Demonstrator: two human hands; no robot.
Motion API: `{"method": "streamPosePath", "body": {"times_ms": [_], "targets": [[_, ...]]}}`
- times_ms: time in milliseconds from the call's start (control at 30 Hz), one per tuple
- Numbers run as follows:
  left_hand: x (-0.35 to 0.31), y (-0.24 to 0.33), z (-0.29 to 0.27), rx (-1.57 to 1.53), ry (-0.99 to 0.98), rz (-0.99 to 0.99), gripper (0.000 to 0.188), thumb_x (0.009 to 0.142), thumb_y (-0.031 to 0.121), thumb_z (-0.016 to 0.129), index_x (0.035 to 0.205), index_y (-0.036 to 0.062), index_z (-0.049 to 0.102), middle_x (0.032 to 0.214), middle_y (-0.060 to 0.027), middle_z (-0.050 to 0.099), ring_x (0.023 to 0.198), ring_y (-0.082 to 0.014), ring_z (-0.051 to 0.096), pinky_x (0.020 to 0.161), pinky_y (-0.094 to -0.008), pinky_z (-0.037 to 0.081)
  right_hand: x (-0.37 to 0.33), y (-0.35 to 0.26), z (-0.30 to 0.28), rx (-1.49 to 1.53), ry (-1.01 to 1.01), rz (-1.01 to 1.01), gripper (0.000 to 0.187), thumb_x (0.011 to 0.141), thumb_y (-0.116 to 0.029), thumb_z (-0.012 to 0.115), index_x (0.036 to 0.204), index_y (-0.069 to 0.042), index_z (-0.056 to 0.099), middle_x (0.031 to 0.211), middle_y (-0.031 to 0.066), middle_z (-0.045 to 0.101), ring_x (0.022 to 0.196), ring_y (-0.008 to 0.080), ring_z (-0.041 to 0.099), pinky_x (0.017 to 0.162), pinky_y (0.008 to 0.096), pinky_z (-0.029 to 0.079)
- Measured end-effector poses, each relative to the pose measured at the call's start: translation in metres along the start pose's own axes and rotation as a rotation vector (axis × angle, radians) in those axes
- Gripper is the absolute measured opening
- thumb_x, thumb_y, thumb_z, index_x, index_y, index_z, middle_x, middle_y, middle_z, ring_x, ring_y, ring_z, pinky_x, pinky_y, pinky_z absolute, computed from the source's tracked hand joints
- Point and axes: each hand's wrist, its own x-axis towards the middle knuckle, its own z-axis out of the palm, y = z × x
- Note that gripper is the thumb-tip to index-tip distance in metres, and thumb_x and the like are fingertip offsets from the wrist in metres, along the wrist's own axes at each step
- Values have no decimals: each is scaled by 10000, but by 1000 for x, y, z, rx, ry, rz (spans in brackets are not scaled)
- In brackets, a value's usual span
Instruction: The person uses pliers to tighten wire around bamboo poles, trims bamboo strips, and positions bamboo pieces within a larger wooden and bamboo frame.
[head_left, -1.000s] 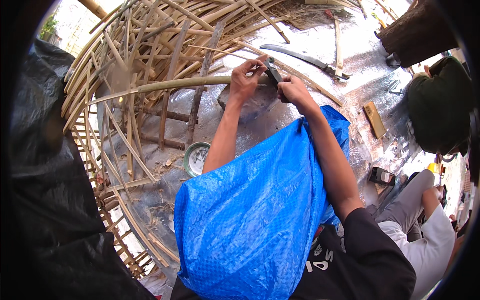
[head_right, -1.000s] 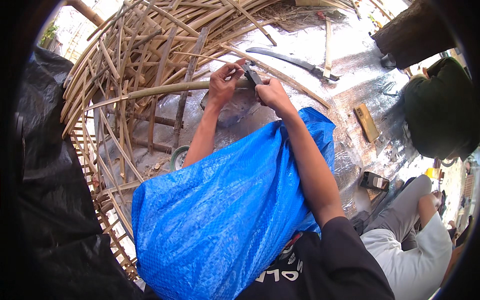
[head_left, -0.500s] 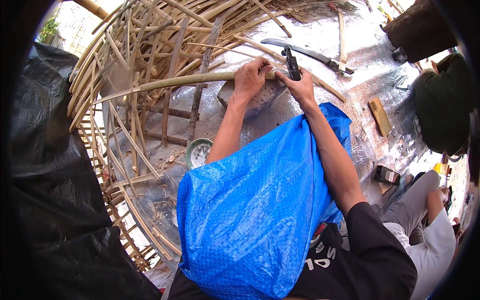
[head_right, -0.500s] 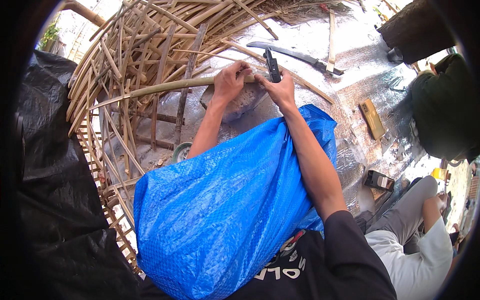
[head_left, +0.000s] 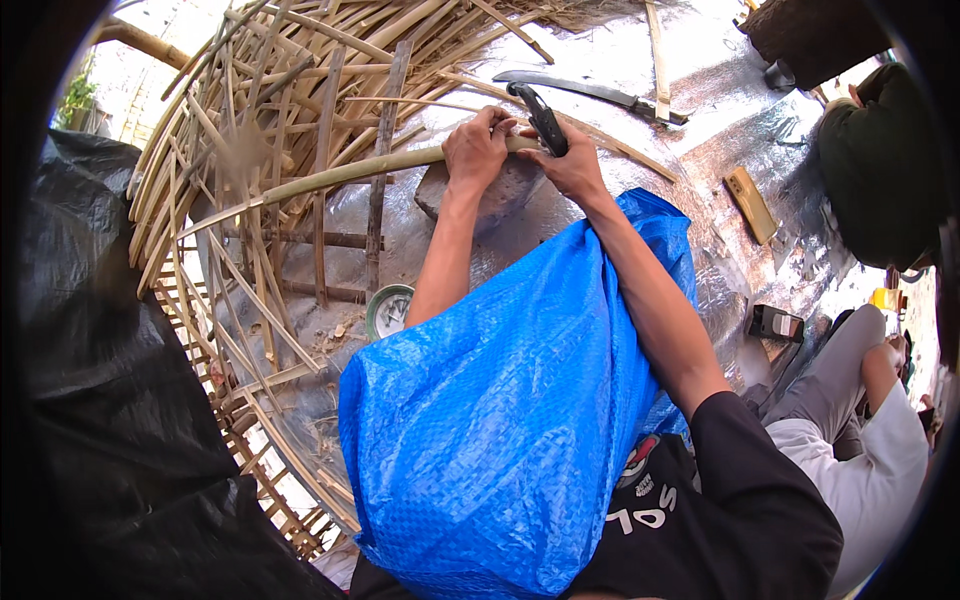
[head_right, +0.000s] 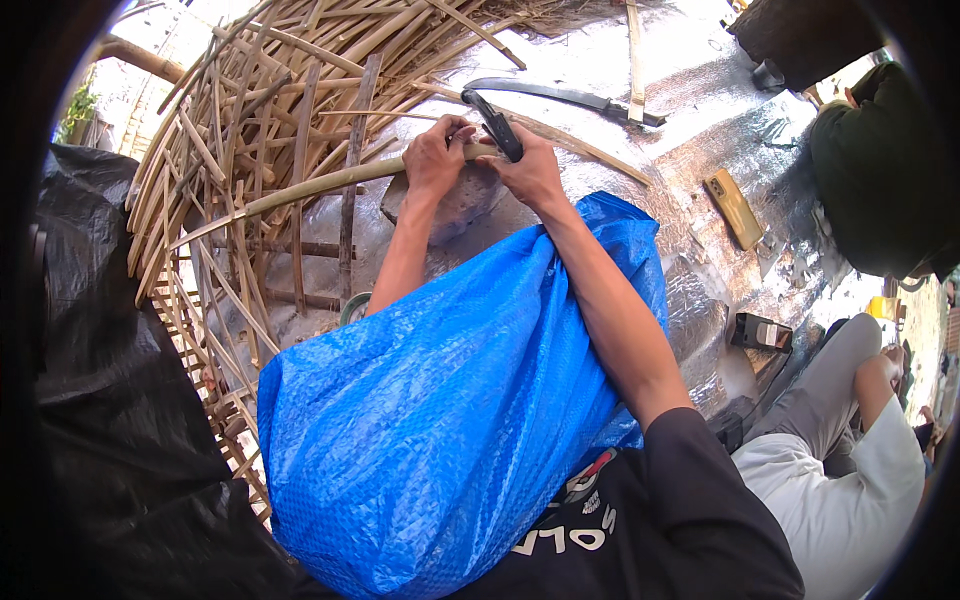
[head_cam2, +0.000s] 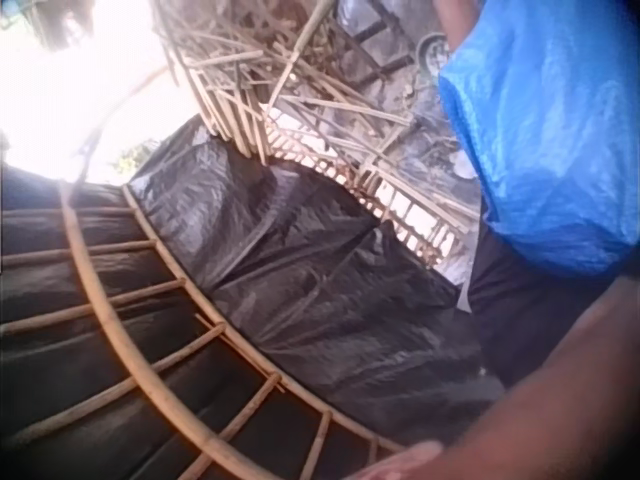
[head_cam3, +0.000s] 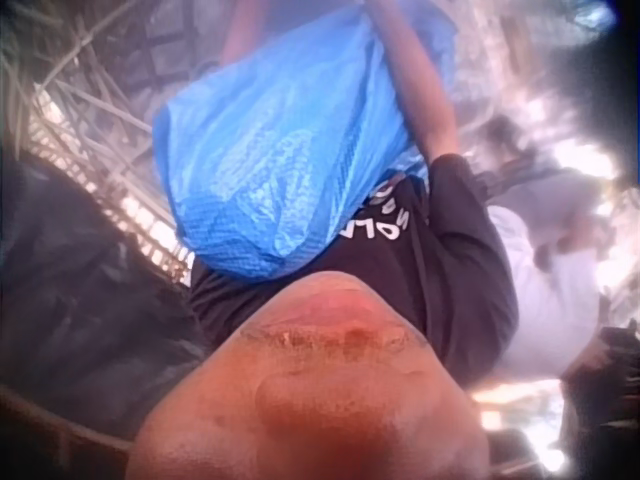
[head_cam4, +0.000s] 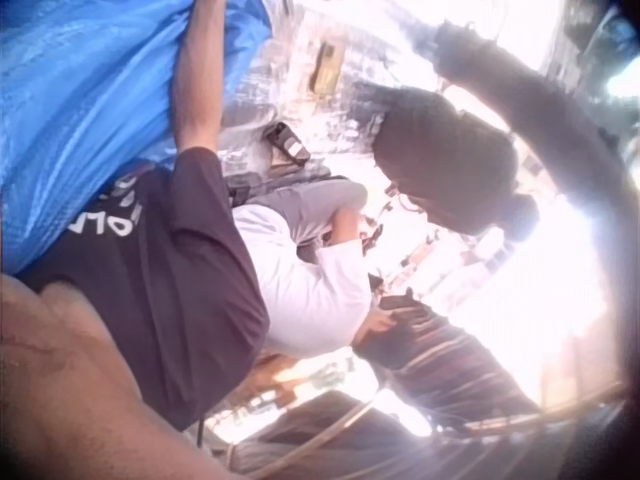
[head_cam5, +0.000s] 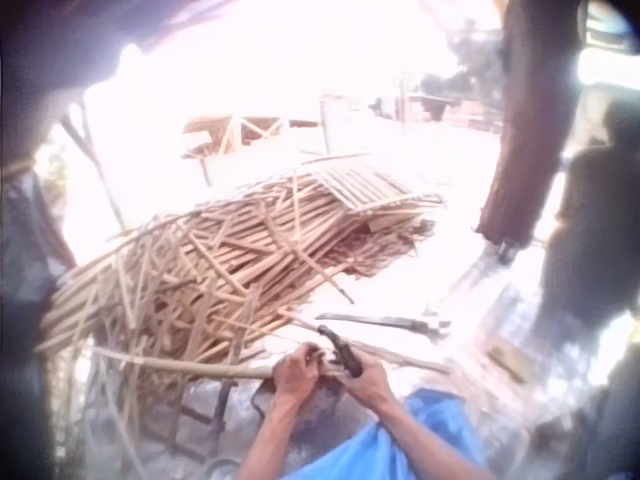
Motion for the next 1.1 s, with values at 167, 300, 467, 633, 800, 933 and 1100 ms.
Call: {"method": "streamPosePath", "body": {"times_ms": [167,300,467,633,800,933,1100], "targets": [[1,0,-1,8,8,-10,183,958,302,676,1034,143,723,905,-72,774,852,-307,739,767,-424,543,1,-8,0,-326,13,18,324,807,-193,806,1070,-55,675,899,189,739,819,359,719,725,435,549],[1,0,2,48,29,-22,148,951,263,670,987,125,712,852,-99,761,840,-345,730,750,-461,540,-1,-8,6,-549,22,-65,271,846,-228,753,963,-32,608,815,252,689,793,472,674,704,543,518],[-2,2,-1,61,48,-4,119,965,193,629,987,90,685,829,-88,761,828,-330,731,745,-447,535,-6,-9,7,-544,29,-22,313,844,-263,768,967,-27,602,808,250,693,791,462,681,707,544,519],[0,-10,-8,-274,-19,-22,84,963,144,633,980,70,669,832,-71,764,810,-303,731,739,-412,525,-6,-10,13,-525,45,-24,339,849,-290,777,971,-28,599,814,248,694,792,460,683,699,539,519],[-3,3,-6,-150,35,31,83,970,153,636,977,76,667,824,-53,766,793,-290,732,731,-404,525,-12,-9,14,-479,106,-44,162,854,-98,701,988,-56,620,787,215,699,773,421,695,655,505,511],[-5,5,-8,-135,40,24,97,973,179,650,987,89,681,813,-43,765,790,-288,735,720,-409,529,-12,-8,13,-517,101,-42,184,850,-123,731,982,-51,626,790,211,700,774,422,693,657,495,510],[-5,-2,-3,-174,26,28,125,967,218,667,989,100,699,808,-44,764,783,-285,734,703,-412,532,-10,-6,10,-436,104,4,279,844,-233,781,1007,-59,637,800,209,700,782,422,695,673,505,517]]}}
